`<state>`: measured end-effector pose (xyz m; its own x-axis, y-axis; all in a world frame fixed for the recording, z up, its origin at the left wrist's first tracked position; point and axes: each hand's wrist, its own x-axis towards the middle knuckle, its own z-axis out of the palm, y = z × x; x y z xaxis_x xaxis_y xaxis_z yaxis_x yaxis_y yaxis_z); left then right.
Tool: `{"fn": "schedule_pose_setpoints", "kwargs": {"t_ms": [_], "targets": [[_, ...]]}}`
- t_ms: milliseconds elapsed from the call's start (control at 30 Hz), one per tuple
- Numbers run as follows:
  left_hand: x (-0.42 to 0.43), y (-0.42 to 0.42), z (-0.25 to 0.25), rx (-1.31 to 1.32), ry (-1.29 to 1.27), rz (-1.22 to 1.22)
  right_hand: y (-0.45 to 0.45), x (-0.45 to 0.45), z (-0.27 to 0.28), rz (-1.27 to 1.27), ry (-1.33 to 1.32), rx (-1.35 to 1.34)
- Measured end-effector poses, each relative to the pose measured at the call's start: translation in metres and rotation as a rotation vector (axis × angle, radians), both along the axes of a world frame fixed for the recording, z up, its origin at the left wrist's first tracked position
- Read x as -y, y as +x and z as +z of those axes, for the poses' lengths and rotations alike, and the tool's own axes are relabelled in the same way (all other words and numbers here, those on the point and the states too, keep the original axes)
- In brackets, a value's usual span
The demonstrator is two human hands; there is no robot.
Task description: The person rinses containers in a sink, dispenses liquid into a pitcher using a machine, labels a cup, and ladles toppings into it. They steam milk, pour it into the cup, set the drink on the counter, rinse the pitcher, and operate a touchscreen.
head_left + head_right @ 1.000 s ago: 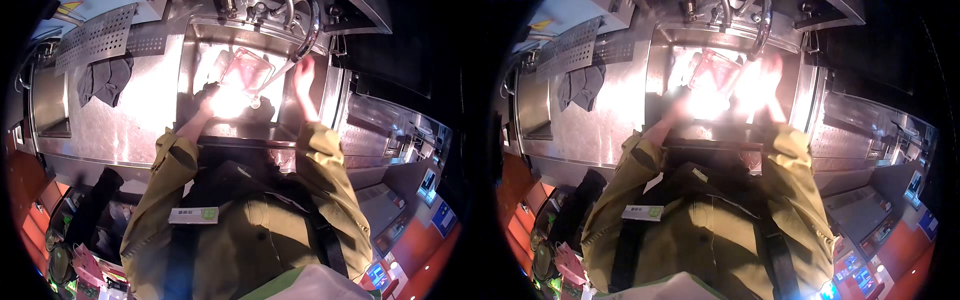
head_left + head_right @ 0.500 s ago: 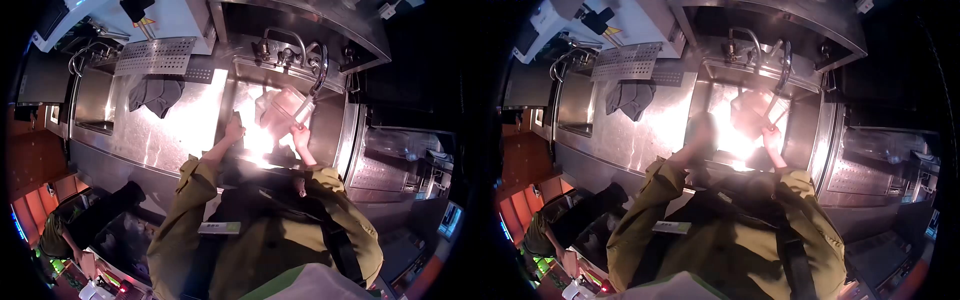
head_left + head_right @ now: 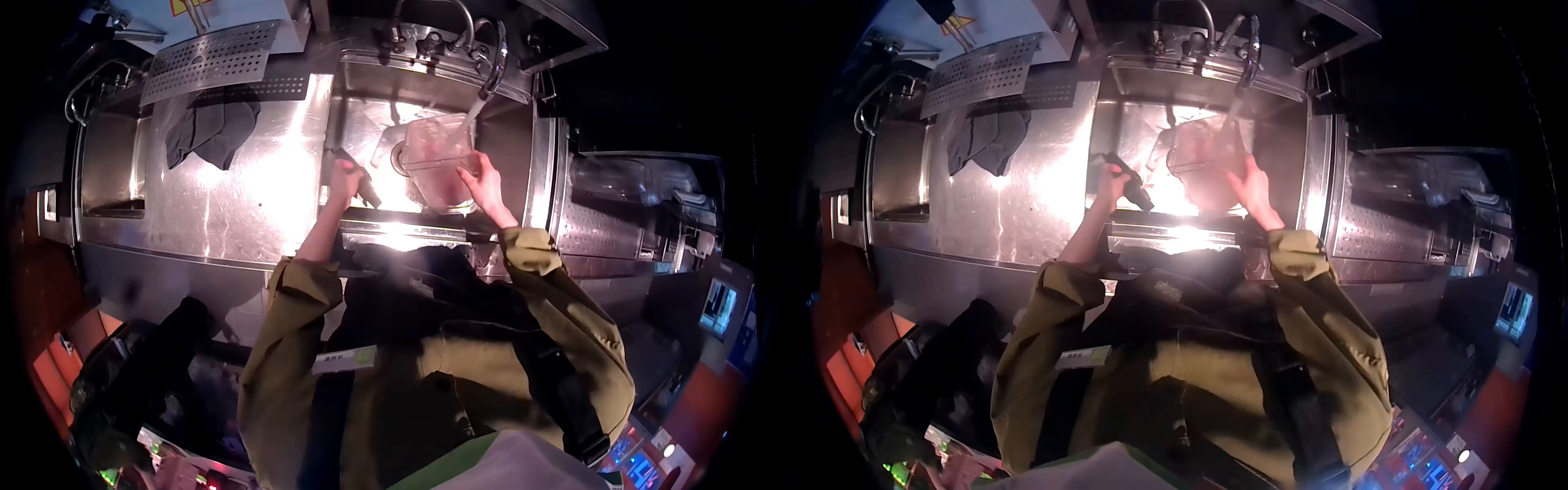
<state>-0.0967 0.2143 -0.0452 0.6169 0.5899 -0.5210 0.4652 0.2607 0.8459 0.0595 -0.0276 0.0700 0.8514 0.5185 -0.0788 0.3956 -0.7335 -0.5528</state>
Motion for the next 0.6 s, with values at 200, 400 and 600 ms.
{"fn": "schedule_pose_setpoints", "kwargs": {"t_ms": [200,400,600], "targets": [[0.001,-0.007,0.008,0.087,0.024,-0.032,0.003,-0.046,0.008,0.547,-0.429,0.136],[-0.008,0.003,-0.008,0.047,0.58,-0.22,-0.05,-0.13,-0.014,0.82,-1.138,0.163],[-0.017,0.015,-0.016,0.136,0.275,-0.232,-0.05,-0.141,-0.001,0.873,-1.227,0.092]]}}
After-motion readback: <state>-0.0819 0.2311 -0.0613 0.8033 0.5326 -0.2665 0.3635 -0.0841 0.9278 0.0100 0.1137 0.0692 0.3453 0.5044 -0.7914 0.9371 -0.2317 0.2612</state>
